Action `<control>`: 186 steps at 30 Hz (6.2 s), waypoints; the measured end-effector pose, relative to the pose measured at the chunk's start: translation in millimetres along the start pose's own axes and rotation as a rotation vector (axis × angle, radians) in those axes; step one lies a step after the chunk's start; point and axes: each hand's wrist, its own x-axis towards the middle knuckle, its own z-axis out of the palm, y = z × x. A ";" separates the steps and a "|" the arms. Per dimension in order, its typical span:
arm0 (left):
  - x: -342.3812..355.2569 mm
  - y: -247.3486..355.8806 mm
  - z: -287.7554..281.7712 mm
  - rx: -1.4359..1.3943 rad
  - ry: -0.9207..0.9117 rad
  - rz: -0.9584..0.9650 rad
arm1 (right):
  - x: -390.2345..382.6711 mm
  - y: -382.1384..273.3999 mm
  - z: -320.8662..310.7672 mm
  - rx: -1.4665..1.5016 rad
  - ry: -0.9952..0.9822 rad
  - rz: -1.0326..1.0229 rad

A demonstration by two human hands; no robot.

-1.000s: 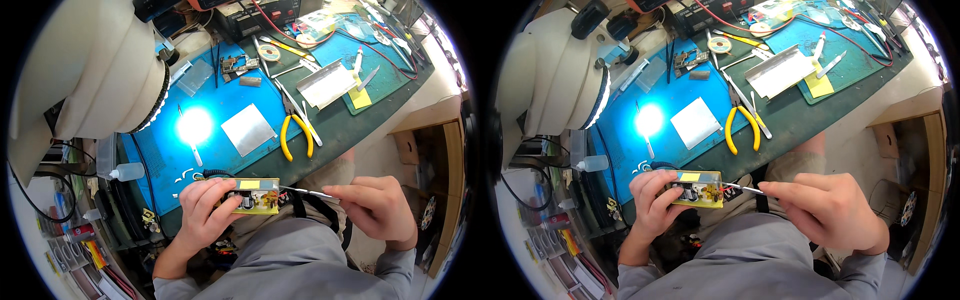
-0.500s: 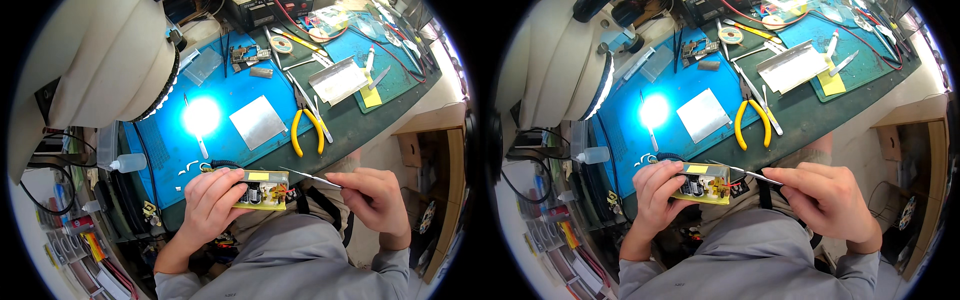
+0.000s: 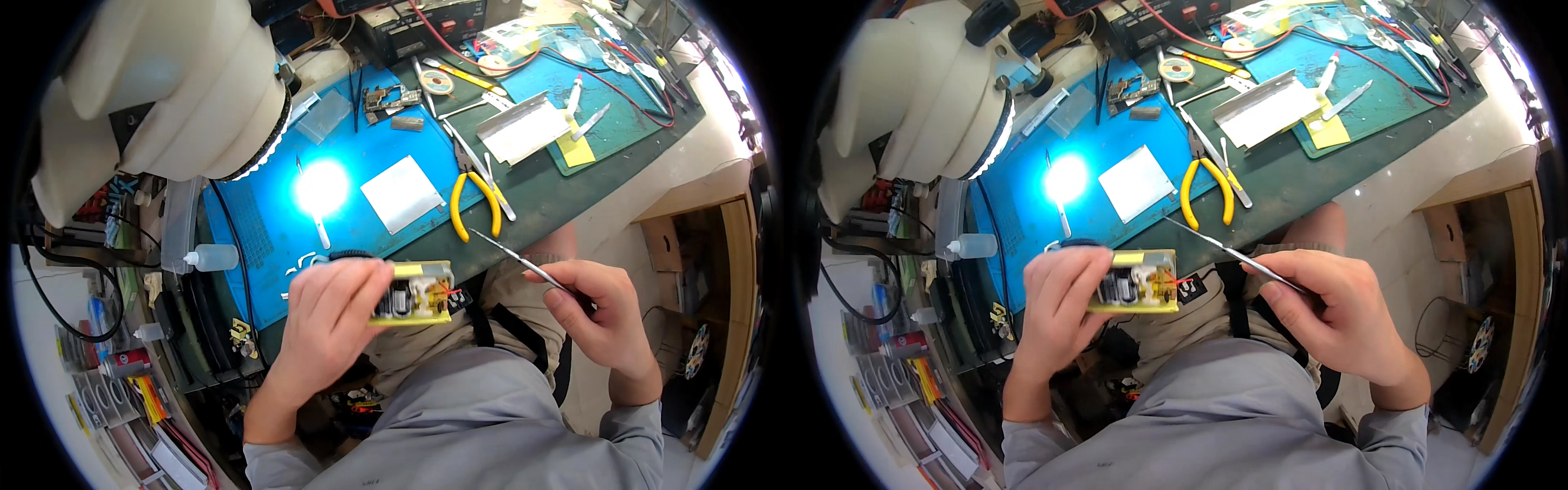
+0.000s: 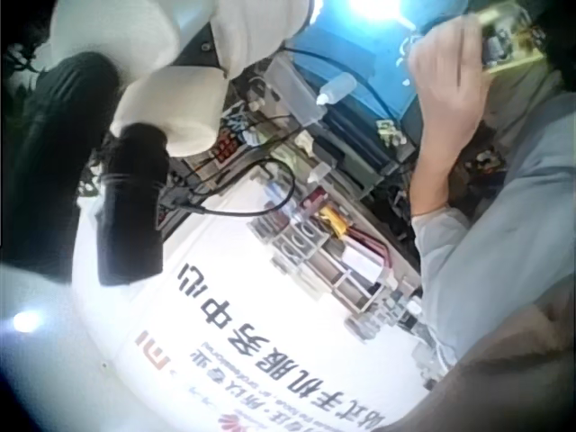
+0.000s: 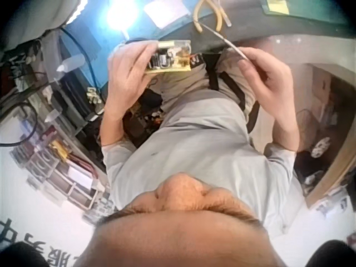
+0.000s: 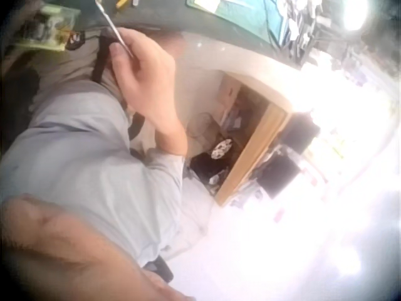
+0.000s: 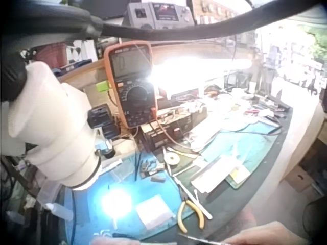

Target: The person uses a small metal tool to scrape and clean the surface of a yellow electronic component held in their left hand. They repeatedly rub the tool against the component's surface, occasionally rotating the object to access different areas, while working at a cluttered bench under a bright lamp.

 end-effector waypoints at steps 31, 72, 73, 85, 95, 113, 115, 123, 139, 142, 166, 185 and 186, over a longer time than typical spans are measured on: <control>2.6 -7.0 1.3 -0.117 -0.065 -0.110 | -84.3 94.9 11.4 -0.057 0.094 0.000; -25.7 59.3 62.5 -0.361 0.456 -0.654 | 19.2 29.0 66.9 0.016 0.131 -0.207; -30.9 52.6 56.4 -0.412 0.446 -0.664 | 20.5 29.1 68.1 0.017 0.129 -0.208; -52.6 37.7 41.7 -0.136 0.236 -0.637 | 37.2 25.4 74.1 0.005 0.085 -0.235; -54.1 30.1 43.7 -0.146 0.330 -0.472 | 40.3 26.4 75.0 0.060 0.022 -0.223; -57.0 28.9 44.9 -0.005 0.264 -0.430 | 34.0 36.0 72.4 0.058 0.034 -0.233; -58.0 27.3 45.2 -0.021 0.274 -0.417 | 34.3 36.0 71.4 0.043 0.025 -0.239; -61.5 29.2 47.1 0.020 0.237 -0.447 | 36.5 43.1 76.2 0.068 0.081 -0.275; -62.4 26.5 54.2 0.003 0.364 -0.425 | 42.3 49.9 74.8 0.089 0.074 -0.246; -62.4 25.1 53.5 0.026 0.365 -0.401 | 42.4 50.2 75.2 0.105 0.068 -0.226; -63.9 27.4 56.1 0.042 0.354 -0.419 | 43.5 51.3 73.8 0.127 0.028 -0.118; -57.1 30.4 53.3 0.047 0.275 -0.464 | 43.0 49.5 74.1 0.169 0.013 -0.067; -56.7 30.9 52.9 0.047 0.273 -0.465 | 43.1 49.3 73.9 0.172 0.013 -0.066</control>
